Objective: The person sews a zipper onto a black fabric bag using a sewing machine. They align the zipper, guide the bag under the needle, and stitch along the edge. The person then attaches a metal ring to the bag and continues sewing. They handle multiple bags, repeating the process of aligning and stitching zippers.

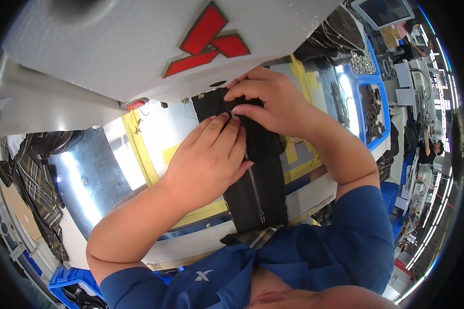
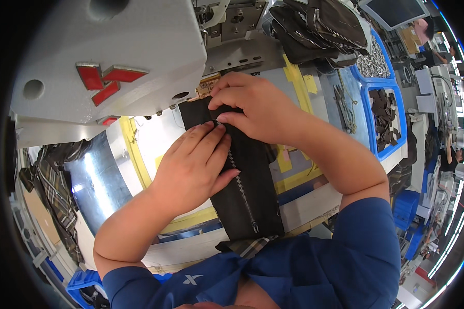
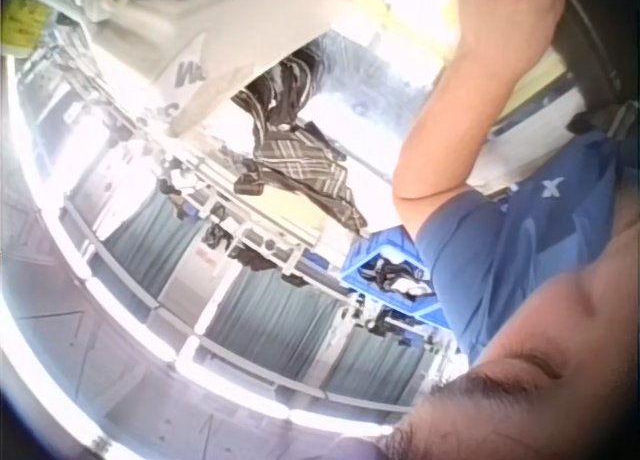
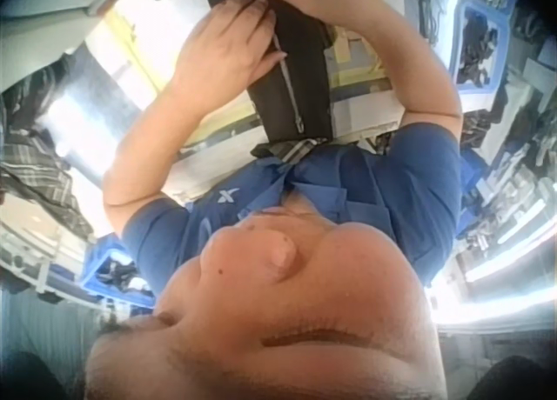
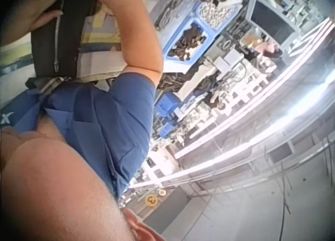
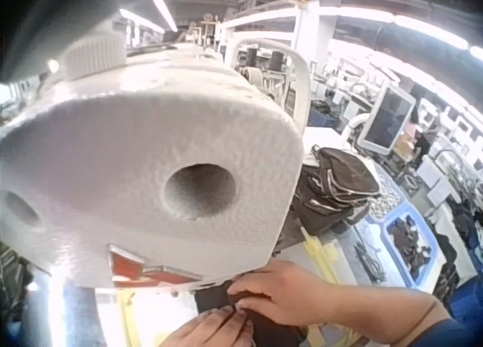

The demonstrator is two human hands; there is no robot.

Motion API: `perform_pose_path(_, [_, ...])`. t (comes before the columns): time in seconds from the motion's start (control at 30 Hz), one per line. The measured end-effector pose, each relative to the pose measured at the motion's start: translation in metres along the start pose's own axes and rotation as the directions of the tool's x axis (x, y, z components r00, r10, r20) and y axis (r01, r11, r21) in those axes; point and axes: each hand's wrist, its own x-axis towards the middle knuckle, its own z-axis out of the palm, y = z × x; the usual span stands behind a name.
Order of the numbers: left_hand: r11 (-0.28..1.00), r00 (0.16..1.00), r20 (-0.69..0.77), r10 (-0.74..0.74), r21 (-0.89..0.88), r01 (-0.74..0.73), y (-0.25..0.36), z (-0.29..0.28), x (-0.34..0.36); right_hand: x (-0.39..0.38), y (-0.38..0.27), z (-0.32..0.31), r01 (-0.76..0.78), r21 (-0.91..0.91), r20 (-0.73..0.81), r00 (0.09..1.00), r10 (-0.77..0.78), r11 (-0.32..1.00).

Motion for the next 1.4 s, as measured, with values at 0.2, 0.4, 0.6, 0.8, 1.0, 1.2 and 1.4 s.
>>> perform_pose_path(0.2, [1.000,1.000,0.002,-0.002,-0.002,0.002,-0.001,-0.001,-0.001,0.002,0.002,0.003,-0.005,0.008,-0.006,1.000,0.005,1.000])
perform_pose_path(0.4, [1.000,1.000,-0.002,-0.005,-0.002,0.005,-0.001,0.001,-0.002,0.003,0.000,0.003,-0.004,-0.010,0.007,1.000,0.004,1.000])
perform_pose_path(0.6, [0.998,0.997,-0.049,-0.058,-0.022,0.057,-0.004,0.001,-0.003,0.004,0.003,0.004,0.102,-0.105,-0.016,0.994,-0.104,0.989])
perform_pose_path(0.8, [0.989,0.985,-0.081,-0.149,-0.022,0.148,-0.013,0.002,0.000,0.002,-0.003,0.004,0.107,-0.170,-0.036,0.993,-0.115,0.980])
perform_pose_path(1.0, [0.987,0.987,-0.020,-0.158,0.009,0.159,-0.017,-0.004,0.005,-0.001,-0.003,0.007,0.165,-0.259,-0.082,0.978,-0.192,0.952])
perform_pose_path(1.2, [0.987,0.987,0.025,-0.160,0.019,0.160,-0.016,-0.008,0.009,-0.009,0.001,0.002,0.206,-0.293,0.018,0.978,-0.210,0.934])
perform_pose_path(1.4, [0.987,0.986,0.051,-0.157,0.036,0.155,-0.017,-0.011,0.011,-0.016,-0.005,-0.016,0.215,-0.321,0.119,0.975,-0.186,0.922])
